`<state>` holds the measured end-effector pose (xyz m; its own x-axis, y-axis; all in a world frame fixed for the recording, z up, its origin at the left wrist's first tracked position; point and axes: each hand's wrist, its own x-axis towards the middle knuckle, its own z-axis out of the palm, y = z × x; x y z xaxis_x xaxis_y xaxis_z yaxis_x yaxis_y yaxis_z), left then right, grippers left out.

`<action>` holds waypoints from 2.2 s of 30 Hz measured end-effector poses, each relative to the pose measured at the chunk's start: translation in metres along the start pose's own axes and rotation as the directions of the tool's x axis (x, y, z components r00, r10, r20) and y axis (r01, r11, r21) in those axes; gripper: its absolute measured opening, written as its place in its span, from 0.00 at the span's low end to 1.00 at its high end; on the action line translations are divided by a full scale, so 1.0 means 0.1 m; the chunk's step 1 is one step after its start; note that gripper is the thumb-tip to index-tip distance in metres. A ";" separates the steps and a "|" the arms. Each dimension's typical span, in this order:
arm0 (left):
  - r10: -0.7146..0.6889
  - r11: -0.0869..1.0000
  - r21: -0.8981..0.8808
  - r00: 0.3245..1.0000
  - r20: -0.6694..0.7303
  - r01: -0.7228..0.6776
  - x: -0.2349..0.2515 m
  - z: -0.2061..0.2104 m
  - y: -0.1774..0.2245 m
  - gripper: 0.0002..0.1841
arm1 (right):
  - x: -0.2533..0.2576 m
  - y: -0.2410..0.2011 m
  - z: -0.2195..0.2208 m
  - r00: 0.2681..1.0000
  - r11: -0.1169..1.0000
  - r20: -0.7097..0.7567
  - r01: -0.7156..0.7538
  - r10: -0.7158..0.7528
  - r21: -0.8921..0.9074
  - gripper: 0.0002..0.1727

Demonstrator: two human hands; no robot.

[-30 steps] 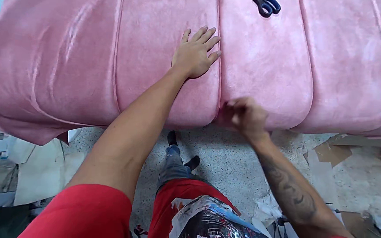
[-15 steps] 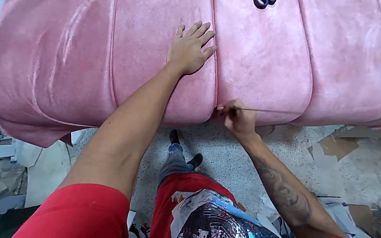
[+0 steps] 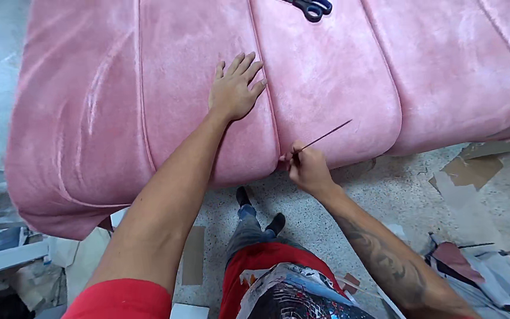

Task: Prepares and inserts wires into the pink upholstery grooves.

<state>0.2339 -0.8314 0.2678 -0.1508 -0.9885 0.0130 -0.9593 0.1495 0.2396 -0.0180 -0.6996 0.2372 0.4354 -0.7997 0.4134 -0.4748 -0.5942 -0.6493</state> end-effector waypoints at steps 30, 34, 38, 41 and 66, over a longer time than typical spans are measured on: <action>-0.220 0.971 0.088 0.975 -0.020 0.221 0.11 0.00 0.05 0.44 | 1.63 0.23 -0.07 0.993 0.990 -0.015 -0.118 0.119 0.074 0.05; -0.238 0.967 0.089 0.971 -0.024 0.239 0.15 0.01 0.08 0.45 | 0.39 -0.15 -0.22 0.986 0.979 -0.007 -0.162 0.164 0.121 0.05; -0.244 0.968 0.047 0.968 -0.060 0.247 0.10 0.03 0.11 0.43 | 0.11 -0.03 0.16 0.999 0.998 0.003 -0.034 0.034 0.059 0.07; -0.241 0.970 0.017 0.967 -0.079 0.243 0.10 0.03 0.07 0.39 | 0.70 -0.03 0.07 0.995 0.993 0.035 -0.092 0.090 0.067 0.08; -0.202 0.975 0.087 0.979 -0.028 0.204 1.32 0.17 0.00 0.40 | 5.60 1.96 0.97 0.976 0.973 0.007 -0.217 0.218 -0.073 0.10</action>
<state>0.2100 -0.9613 0.2534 0.0531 -0.9986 -0.0084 -0.9869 -0.0538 0.1520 0.2072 -1.2553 0.2793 0.3269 -0.9094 0.2571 -0.6123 -0.4111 -0.6753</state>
